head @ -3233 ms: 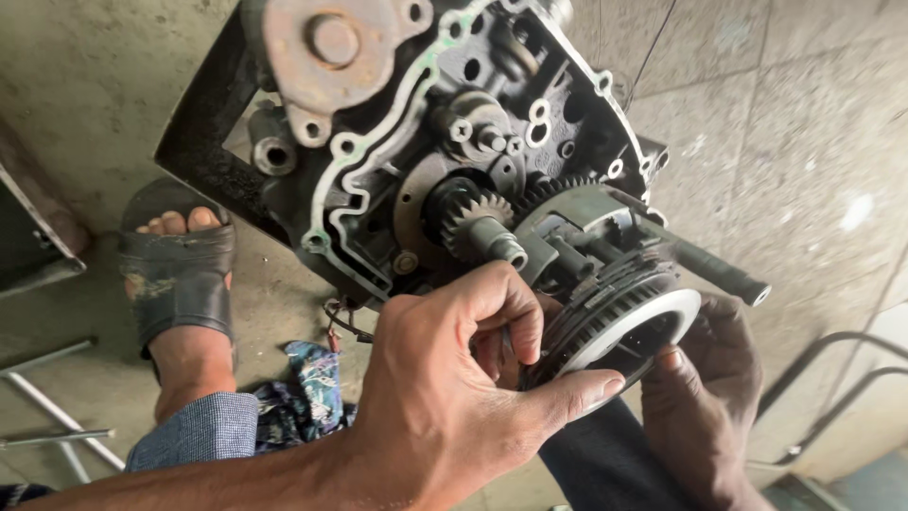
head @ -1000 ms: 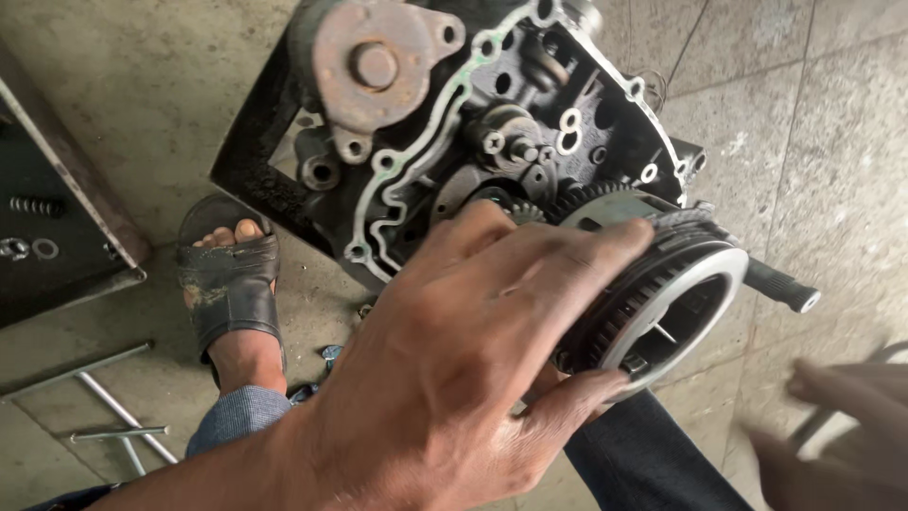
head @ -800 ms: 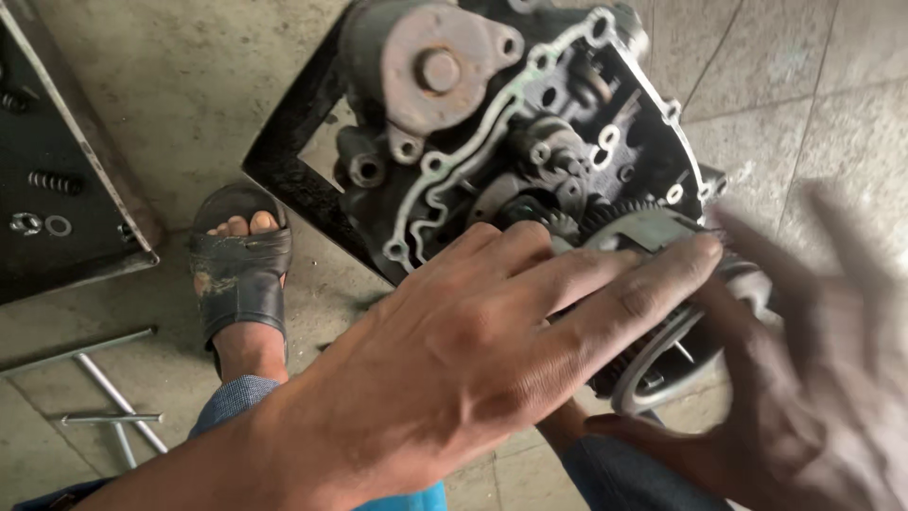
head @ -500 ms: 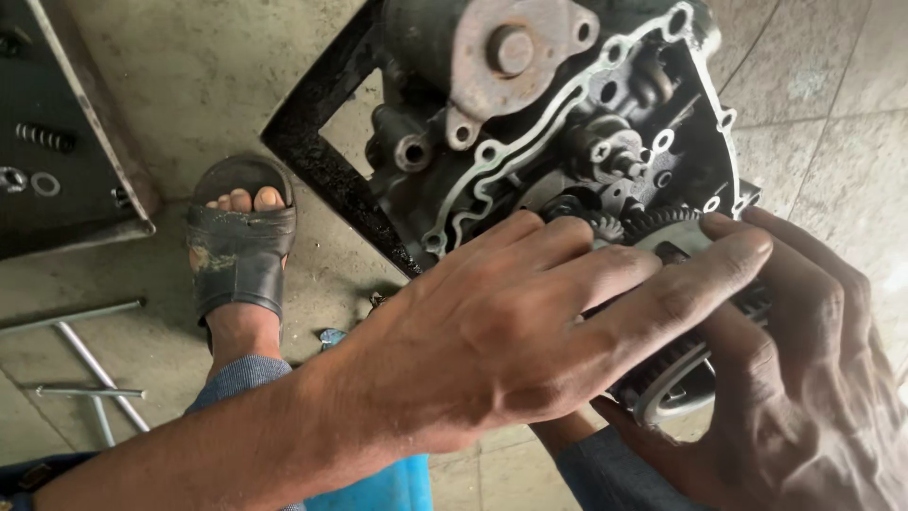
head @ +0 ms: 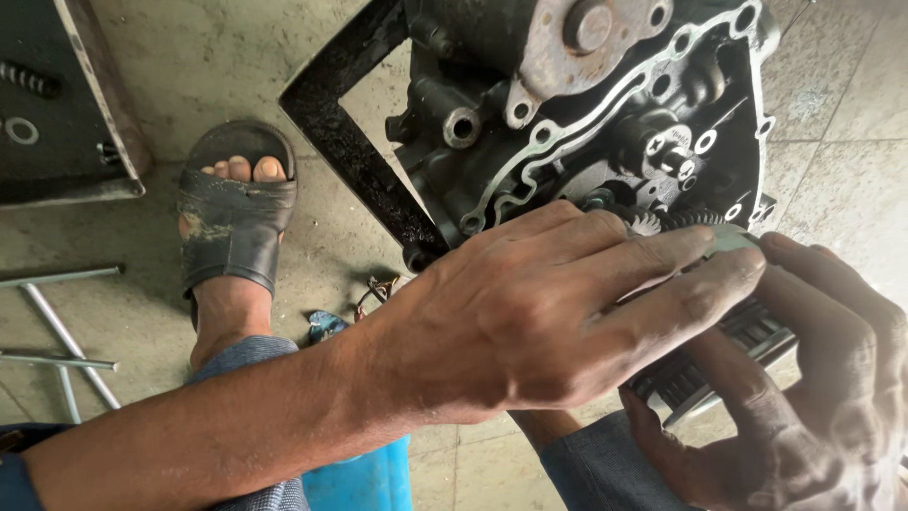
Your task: The person sits on the floor and assembles a clutch assembly by stacking friction plates and metal plates onto a hub. They wipe the parts with a cloth and repeatedly attempt to fit the assembly onto the engine crankshaft, removing it to adjust the stack before finally seating it.
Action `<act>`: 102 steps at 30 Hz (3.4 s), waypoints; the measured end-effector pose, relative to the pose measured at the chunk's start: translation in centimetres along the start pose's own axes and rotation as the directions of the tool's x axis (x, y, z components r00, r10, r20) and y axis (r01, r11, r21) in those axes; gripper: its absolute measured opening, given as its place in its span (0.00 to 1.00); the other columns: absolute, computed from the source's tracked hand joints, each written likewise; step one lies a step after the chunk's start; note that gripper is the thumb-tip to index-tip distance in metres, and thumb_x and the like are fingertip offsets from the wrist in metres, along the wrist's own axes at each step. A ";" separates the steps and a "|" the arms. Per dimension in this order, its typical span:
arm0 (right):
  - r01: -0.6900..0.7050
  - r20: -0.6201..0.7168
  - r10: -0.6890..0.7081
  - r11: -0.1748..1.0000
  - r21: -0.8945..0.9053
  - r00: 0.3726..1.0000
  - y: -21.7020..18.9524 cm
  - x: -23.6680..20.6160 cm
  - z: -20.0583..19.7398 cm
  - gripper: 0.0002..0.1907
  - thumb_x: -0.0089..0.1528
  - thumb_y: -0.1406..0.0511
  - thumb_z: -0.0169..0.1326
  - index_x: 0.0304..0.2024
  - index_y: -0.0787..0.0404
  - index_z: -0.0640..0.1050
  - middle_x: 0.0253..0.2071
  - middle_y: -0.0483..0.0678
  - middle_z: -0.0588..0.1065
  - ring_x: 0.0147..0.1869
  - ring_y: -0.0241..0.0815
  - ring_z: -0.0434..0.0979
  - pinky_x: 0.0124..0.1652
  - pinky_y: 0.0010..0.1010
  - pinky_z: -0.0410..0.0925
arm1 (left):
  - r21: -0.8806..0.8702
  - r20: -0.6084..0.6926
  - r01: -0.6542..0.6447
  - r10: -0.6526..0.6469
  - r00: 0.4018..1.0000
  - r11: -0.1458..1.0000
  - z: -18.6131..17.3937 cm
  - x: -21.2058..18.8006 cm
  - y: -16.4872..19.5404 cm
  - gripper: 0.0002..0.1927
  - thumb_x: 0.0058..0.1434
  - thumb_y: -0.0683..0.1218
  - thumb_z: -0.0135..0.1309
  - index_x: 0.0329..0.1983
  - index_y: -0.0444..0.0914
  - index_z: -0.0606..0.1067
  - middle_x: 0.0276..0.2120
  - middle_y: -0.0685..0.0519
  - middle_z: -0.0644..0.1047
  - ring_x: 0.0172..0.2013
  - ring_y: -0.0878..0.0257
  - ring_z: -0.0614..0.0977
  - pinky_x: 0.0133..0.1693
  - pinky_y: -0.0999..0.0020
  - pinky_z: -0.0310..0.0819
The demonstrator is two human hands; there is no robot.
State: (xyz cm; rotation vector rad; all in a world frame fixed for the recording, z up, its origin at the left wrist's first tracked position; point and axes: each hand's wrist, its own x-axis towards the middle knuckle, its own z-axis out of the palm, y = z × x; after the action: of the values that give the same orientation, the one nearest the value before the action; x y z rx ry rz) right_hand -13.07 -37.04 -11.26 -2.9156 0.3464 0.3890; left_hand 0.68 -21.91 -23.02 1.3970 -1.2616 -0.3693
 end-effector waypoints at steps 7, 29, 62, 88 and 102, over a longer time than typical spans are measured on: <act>0.038 0.020 -0.037 0.999 -0.039 0.999 0.3 0.0 -0.1 0.38 0.37 0.57 0.74 0.51 0.57 0.79 0.59 0.59 0.69 0.70 0.64 0.67 0.68 0.59 0.66 | -0.022 0.060 -0.085 0.086 0.994 0.996 -1.3 1.1 0.5 0.09 0.70 0.41 0.62 0.49 0.35 0.76 0.45 0.45 0.79 0.44 0.57 0.82 0.43 0.64 0.81; 0.086 0.044 -0.083 0.995 -0.056 0.996 0.8 0.1 -0.2 0.47 0.39 0.55 0.74 0.60 0.48 0.70 0.62 0.57 0.66 0.71 0.65 0.64 0.62 0.54 0.71 | 0.005 0.062 -0.054 0.054 0.997 0.999 1.8 -2.5 1.1 0.08 0.69 0.43 0.64 0.42 0.32 0.80 0.54 0.50 0.72 0.56 0.56 0.72 0.57 0.60 0.76; -0.130 -0.120 0.155 0.972 0.194 0.980 0.3 -2.2 -0.1 0.56 0.42 0.53 0.77 0.65 0.62 0.63 0.64 0.68 0.63 0.57 0.59 0.75 0.49 0.44 0.74 | -0.492 0.429 0.777 -0.667 0.609 0.392 -1.8 2.2 6.5 0.19 0.53 0.47 0.66 0.43 0.37 0.73 0.37 0.52 0.83 0.23 0.68 0.85 0.22 0.73 0.81; -0.007 -0.237 0.145 0.866 0.501 0.960 -1.2 -6.9 -13.5 0.16 0.56 0.71 0.63 0.47 0.59 0.81 0.41 0.50 0.83 0.40 0.40 0.87 0.37 0.31 0.80 | -0.458 0.139 0.715 -0.751 0.645 0.528 -17.3 7.7 31.3 0.20 0.63 0.50 0.60 0.53 0.32 0.79 0.44 0.43 0.84 0.47 0.57 0.82 0.53 0.54 0.77; -0.075 -0.250 0.129 0.974 0.212 0.960 -1.3 -3.7 -2.7 0.11 0.66 0.61 0.60 0.39 0.62 0.84 0.31 0.51 0.82 0.18 0.35 0.72 0.14 0.31 0.60 | -0.502 0.219 0.787 -0.828 0.516 0.357 -15.1 -6.4 31.7 0.24 0.61 0.45 0.64 0.57 0.28 0.75 0.51 0.38 0.81 0.63 0.49 0.74 0.65 0.52 0.63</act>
State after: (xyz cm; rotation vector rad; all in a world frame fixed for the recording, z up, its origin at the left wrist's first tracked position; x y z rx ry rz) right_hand -15.62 -35.61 -7.45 -2.7571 0.5427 -0.0220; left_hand -4.10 -1.25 5.68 1.3950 -0.1988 -1.2668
